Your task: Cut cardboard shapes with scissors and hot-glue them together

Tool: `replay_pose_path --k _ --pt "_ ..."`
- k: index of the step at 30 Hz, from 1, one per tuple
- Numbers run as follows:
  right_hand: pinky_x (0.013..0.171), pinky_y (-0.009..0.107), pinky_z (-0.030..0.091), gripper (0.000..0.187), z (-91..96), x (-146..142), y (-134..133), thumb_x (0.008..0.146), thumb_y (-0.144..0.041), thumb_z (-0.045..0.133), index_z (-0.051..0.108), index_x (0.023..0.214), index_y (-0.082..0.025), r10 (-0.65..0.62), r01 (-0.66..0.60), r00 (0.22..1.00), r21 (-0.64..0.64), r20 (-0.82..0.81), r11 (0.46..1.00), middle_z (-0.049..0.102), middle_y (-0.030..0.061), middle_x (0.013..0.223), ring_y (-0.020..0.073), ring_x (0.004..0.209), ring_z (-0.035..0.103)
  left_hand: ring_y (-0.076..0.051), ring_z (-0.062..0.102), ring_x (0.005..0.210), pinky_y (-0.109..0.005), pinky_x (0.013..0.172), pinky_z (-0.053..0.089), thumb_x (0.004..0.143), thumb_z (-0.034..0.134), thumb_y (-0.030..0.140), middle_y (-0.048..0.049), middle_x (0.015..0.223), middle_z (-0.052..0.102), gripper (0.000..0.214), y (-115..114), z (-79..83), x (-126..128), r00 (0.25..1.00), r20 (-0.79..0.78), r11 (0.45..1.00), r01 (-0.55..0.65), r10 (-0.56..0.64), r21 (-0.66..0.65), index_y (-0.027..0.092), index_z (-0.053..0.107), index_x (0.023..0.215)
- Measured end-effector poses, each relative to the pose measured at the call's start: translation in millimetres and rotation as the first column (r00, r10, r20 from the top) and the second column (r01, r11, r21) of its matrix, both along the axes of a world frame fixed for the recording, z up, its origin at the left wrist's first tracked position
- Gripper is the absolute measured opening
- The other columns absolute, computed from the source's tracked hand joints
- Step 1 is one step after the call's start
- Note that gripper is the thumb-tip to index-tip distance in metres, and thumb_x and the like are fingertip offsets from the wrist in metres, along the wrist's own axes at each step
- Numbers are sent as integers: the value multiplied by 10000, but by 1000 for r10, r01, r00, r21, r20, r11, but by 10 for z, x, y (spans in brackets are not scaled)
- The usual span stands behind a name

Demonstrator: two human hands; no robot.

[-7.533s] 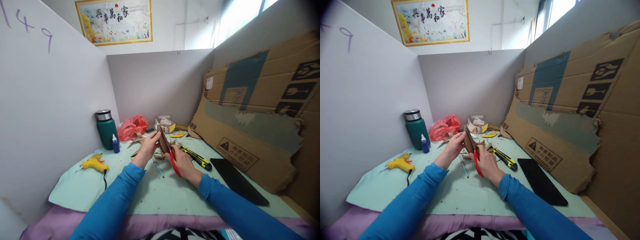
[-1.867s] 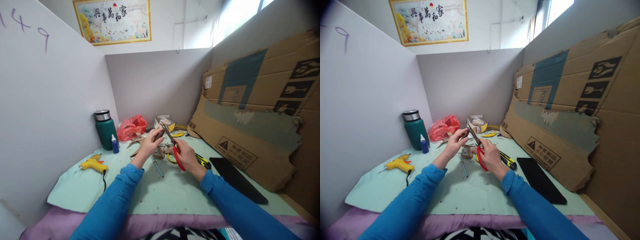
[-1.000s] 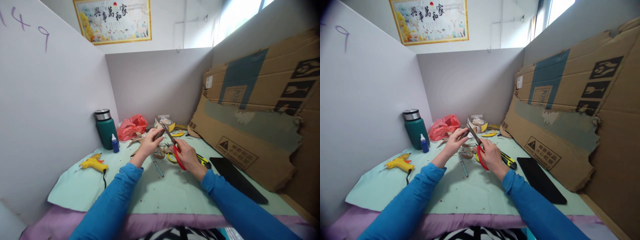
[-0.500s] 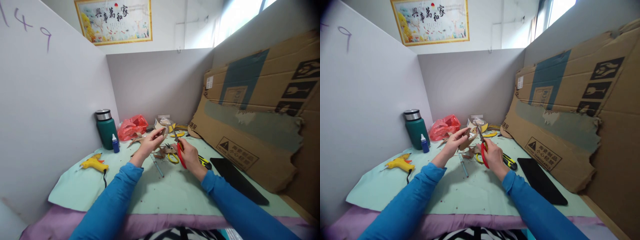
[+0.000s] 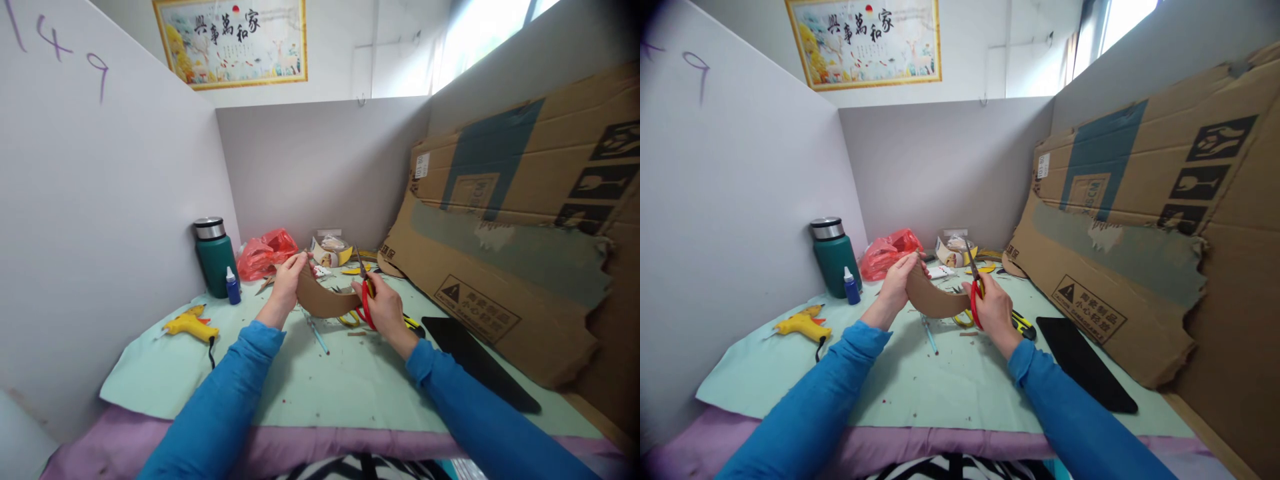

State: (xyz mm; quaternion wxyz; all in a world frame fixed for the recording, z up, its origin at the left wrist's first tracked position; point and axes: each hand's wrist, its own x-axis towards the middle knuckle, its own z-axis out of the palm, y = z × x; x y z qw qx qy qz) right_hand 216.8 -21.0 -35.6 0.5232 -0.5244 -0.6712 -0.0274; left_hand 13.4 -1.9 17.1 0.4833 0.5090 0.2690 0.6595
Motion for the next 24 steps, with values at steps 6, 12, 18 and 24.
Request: replay_pose_path --k 6,12,18,24 --pt "687 326 449 530 43 61 51 834 -575 484 558 1192 -192 -21 14 989 -52 -149 999 688 88 938 243 817 623 -120 576 569 -263 568 486 726 668 487 0 674 609 393 114 -73 -68 994 73 997 -77 76 14 154 634 932" --pt "698 348 483 495 17 78 147 760 -566 583 591 1081 -188 111 -151 947 -113 -302 982 676 71 876 233 795 620 -124 582 568 -268 572 492 690 709 458 8 639 602 389 147 -85 -92 979 184 993 -75 91 -95 148 625 909" --pt "575 281 505 468 73 -17 96 645 -530 695 570 934 -184 351 -549 730 -197 -587 812 619 7 744 157 630 583 -116 591 554 -256 558 495 669 726 420 7 633 598 369 172 -88 -99 969 224 979 -54 99 -196 129 630 873" --pt "480 226 446 427 114 -15 42 619 -466 736 583 881 -165 328 -607 662 -225 -674 762 585 -17 696 106 537 521 -149 621 546 -286 561 522 756 658 300 -45 610 632 183 189 -99 -114 977 184 925 -30 108 -380 124 606 763"
